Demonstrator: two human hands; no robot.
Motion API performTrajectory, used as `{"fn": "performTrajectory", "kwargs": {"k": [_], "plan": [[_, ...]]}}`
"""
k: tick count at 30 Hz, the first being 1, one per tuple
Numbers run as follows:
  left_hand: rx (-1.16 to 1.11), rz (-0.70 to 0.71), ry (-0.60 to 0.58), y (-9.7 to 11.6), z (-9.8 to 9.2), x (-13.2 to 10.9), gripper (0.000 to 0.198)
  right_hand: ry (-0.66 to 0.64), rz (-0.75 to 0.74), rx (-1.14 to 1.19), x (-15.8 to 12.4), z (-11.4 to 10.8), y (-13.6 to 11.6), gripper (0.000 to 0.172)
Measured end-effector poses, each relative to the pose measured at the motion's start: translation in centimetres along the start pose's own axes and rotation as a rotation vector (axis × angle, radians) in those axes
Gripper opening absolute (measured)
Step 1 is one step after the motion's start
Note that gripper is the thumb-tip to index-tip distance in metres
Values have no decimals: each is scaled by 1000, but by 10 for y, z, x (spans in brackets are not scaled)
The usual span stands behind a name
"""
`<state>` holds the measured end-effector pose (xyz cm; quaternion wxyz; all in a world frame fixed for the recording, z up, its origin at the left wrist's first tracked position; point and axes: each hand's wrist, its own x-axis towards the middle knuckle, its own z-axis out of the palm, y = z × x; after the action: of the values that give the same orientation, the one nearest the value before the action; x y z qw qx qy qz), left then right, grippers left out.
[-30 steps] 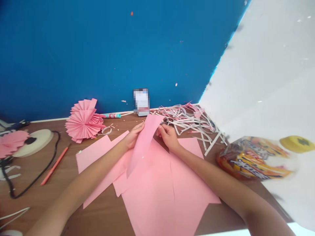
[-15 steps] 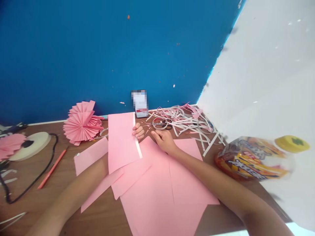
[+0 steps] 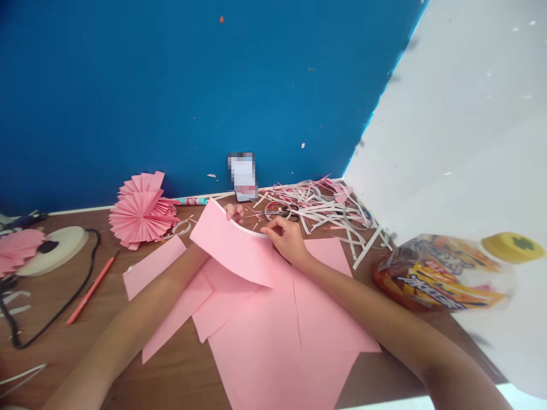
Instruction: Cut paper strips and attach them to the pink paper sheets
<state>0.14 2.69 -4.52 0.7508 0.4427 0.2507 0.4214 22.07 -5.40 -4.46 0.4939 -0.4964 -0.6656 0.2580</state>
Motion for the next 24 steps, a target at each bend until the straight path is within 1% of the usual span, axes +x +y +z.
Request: {"fn": "performTrajectory", "kwargs": {"k": [2,3,5,7,9,11,13,14,15,16,17,19,21,24], "plan": [[116,75,-58,9,5,-9,42,72,38,-12,0,0,0,32],[183,84,-98,14,7,-13,37,93,55,-11,-1,-1,0,36],[312,51,-186,24,6,-18,32,107,83,-11,0,-3,-1,43],[442,-7,-265,34,1,-21,29,116,99,-41,2,-6,-2,47],[552,-89,-316,43,-5,-23,28,148,101,-102,7,-12,-2,45],[629,-187,-364,50,-8,-25,27,207,119,-142,15,-19,2,39],[686,-267,-429,57,-8,-28,26,298,113,-172,23,-25,8,27],[706,-305,-459,59,-7,-29,28,303,87,-209,26,-28,12,38],[719,-341,-481,61,-6,-30,30,297,57,-267,28,-29,15,50],[730,-380,-496,63,-5,-31,34,267,19,-342,29,-29,19,52],[744,-425,-510,65,-4,-32,37,224,-28,-424,29,-29,22,48],[789,-526,-543,68,-4,-33,37,130,-121,-568,26,-26,26,30],[840,-606,-594,70,-3,-32,35,57,-198,-660,22,-22,28,18],[828,-638,-671,66,4,-30,40,0,-262,-704,18,-17,30,14]]}}
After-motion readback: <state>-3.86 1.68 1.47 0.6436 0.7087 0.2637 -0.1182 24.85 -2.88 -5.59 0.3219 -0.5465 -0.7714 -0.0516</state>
